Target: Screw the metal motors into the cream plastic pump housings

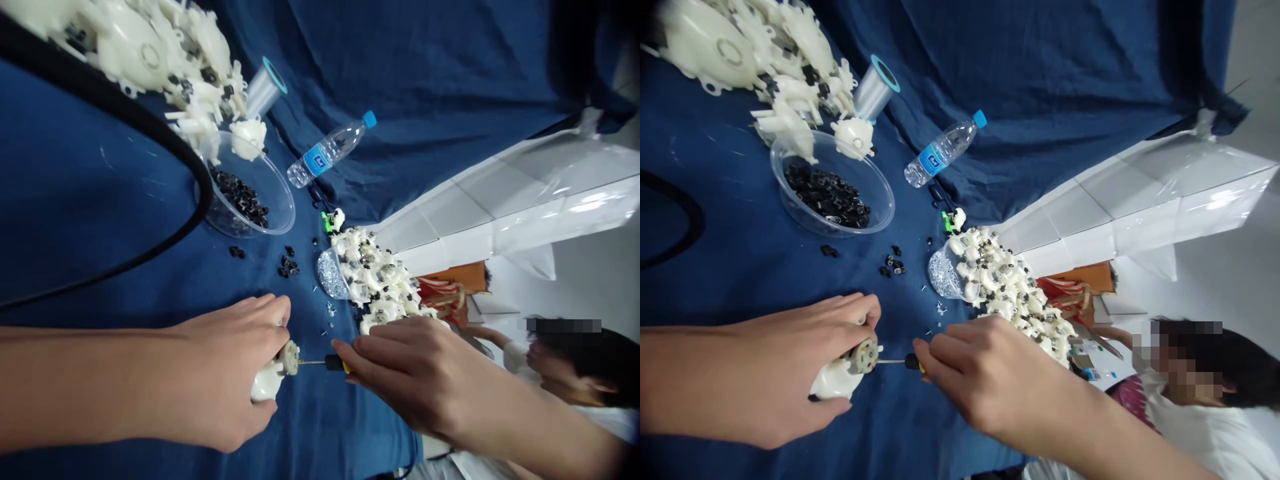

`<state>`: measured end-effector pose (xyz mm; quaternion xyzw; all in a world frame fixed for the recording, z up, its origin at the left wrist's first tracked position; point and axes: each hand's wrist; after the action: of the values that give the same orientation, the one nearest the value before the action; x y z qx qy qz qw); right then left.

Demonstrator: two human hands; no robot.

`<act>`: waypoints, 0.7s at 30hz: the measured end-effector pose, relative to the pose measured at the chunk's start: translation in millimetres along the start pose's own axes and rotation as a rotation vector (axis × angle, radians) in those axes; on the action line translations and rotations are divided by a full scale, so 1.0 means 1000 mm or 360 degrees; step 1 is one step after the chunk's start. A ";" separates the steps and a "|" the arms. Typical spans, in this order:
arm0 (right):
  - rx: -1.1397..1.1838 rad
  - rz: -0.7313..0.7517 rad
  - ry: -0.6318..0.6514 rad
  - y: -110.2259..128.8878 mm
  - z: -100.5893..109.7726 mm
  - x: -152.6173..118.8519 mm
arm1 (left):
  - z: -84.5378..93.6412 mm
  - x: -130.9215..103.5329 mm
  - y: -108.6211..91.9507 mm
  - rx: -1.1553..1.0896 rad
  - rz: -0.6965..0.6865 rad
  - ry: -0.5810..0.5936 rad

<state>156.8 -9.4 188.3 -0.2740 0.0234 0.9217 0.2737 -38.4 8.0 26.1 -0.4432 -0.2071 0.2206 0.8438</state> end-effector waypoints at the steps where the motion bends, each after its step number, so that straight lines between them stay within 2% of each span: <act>1: -0.0025 0.0046 -0.0027 0.000 0.000 0.001 | -0.001 0.000 0.000 0.0007 0.0012 -0.0013; 3: 0.0094 0.0014 -0.0010 0.000 0.000 0.001 | -0.002 0.000 0.001 0.0031 0.0013 -0.0017; 5: 0.0353 -0.0213 0.0029 0.001 -0.001 0.002 | -0.002 -0.001 0.002 0.0055 -0.0008 -0.0008; 7: 0.0654 -0.0585 0.0118 0.000 -0.003 0.004 | -0.002 0.000 0.002 0.0063 -0.0026 -0.0003; 10: 0.1155 -0.1213 0.0428 -0.005 -0.006 0.009 | -0.001 0.001 0.001 0.0046 -0.0016 0.0001; 12: 0.1493 -0.1457 0.0641 -0.009 -0.006 0.012 | 0.001 0.001 0.000 0.0030 -0.0004 0.0017; 14: 0.1589 -0.1541 0.0637 -0.011 -0.004 0.014 | 0.004 0.001 0.000 0.0006 -0.0003 0.0039; 18: 0.1168 -0.1583 0.0413 -0.008 0.003 0.011 | 0.007 0.001 0.000 -0.0063 0.0009 0.0046; 20: 0.0977 -0.1521 0.0274 -0.003 0.004 0.009 | 0.007 0.001 0.000 -0.0077 0.0006 0.0019; 21: 0.0902 -0.1413 0.0195 -0.002 0.004 0.008 | 0.007 0.001 0.000 -0.0075 0.0007 0.0005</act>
<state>150.3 -3.5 187.4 -0.2263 0.1692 0.6568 0.6991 -41.9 13.1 30.0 -0.4638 -0.2098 0.2167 0.8330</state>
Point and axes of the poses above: each hand's wrist, its own x-axis towards the middle knuckle, its own z-axis out of the back of the hand, y = z × x, and after that the axes turned 4 degrees about -z, right-handed
